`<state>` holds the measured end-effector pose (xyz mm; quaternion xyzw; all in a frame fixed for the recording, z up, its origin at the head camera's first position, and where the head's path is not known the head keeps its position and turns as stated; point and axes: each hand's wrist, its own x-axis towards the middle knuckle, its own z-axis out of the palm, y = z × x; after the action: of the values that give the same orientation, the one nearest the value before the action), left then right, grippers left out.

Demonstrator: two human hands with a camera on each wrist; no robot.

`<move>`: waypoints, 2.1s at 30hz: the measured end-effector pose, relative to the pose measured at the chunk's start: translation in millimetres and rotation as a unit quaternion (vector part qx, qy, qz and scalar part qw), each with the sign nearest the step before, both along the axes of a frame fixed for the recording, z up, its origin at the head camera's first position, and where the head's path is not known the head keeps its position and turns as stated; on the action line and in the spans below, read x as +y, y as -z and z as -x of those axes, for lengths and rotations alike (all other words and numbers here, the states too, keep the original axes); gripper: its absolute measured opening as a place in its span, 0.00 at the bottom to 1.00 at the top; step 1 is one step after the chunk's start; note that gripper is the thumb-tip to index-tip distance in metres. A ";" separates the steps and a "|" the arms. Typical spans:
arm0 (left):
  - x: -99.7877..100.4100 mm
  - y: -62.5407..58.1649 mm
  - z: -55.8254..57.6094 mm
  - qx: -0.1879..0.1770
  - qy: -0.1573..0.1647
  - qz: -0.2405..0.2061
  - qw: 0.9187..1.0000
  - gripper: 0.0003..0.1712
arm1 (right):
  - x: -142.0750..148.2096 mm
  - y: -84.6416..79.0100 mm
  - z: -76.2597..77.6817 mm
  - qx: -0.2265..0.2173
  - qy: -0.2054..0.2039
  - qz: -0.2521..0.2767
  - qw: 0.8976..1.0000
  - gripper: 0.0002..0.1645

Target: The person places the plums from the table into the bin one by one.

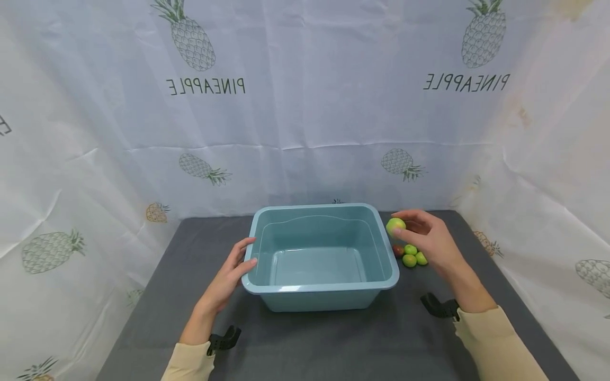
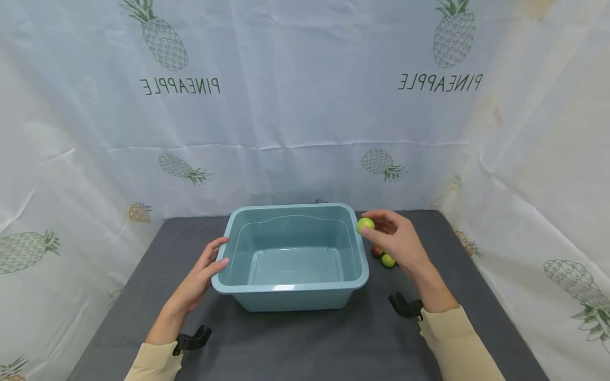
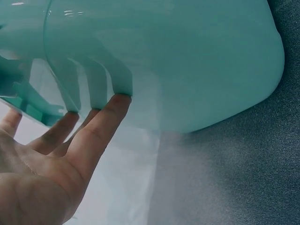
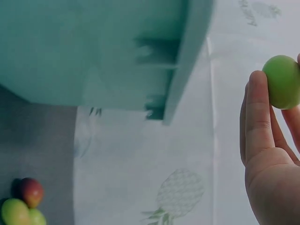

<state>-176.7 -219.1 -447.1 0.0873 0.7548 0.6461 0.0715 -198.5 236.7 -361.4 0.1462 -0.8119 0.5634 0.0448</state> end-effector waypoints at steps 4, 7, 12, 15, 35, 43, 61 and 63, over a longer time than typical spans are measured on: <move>-0.2 1.9 0.9 0.002 -0.002 0.001 1.000 0.34 | -7.1 -10.7 3.1 0.002 -0.011 -0.002 1.000 0.24; -0.4 1.8 0.5 0.004 0.000 0.000 1.000 0.34 | -13.4 -17.3 5.8 0.008 -0.017 -0.005 1.000 0.24; -0.9 1.6 -0.7 0.005 0.004 0.002 1.000 0.34 | -22.8 -25.2 9.1 0.017 -0.037 0.007 0.999 0.23; -0.9 1.1 -0.8 0.001 0.003 0.006 1.000 0.34 | -27.5 -29.0 10.8 0.024 -0.052 0.016 0.998 0.23; 3.3 1.0 -0.5 0.000 -0.003 0.004 1.000 0.33 | -64.9 -45.7 34.9 0.032 -0.090 0.022 0.995 0.25; 2.1 0.8 -0.5 -0.001 -0.006 0.006 1.000 0.33 | -83.0 -51.2 50.2 0.030 -0.106 0.016 0.994 0.23; 0.7 1.8 -0.5 0.002 0.005 -0.004 1.000 0.34 | -134.3 -37.4 73.6 0.031 -0.186 0.023 0.982 0.22; -0.1 1.9 -0.8 0.002 0.011 -0.008 1.000 0.34 | -138.2 -31.8 77.1 0.036 -0.195 0.016 0.980 0.21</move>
<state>-176.0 -219.2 -449.0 0.0976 0.7490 0.6508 0.0762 -275.6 98.5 -329.6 0.3216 -0.7566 0.5683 -0.0344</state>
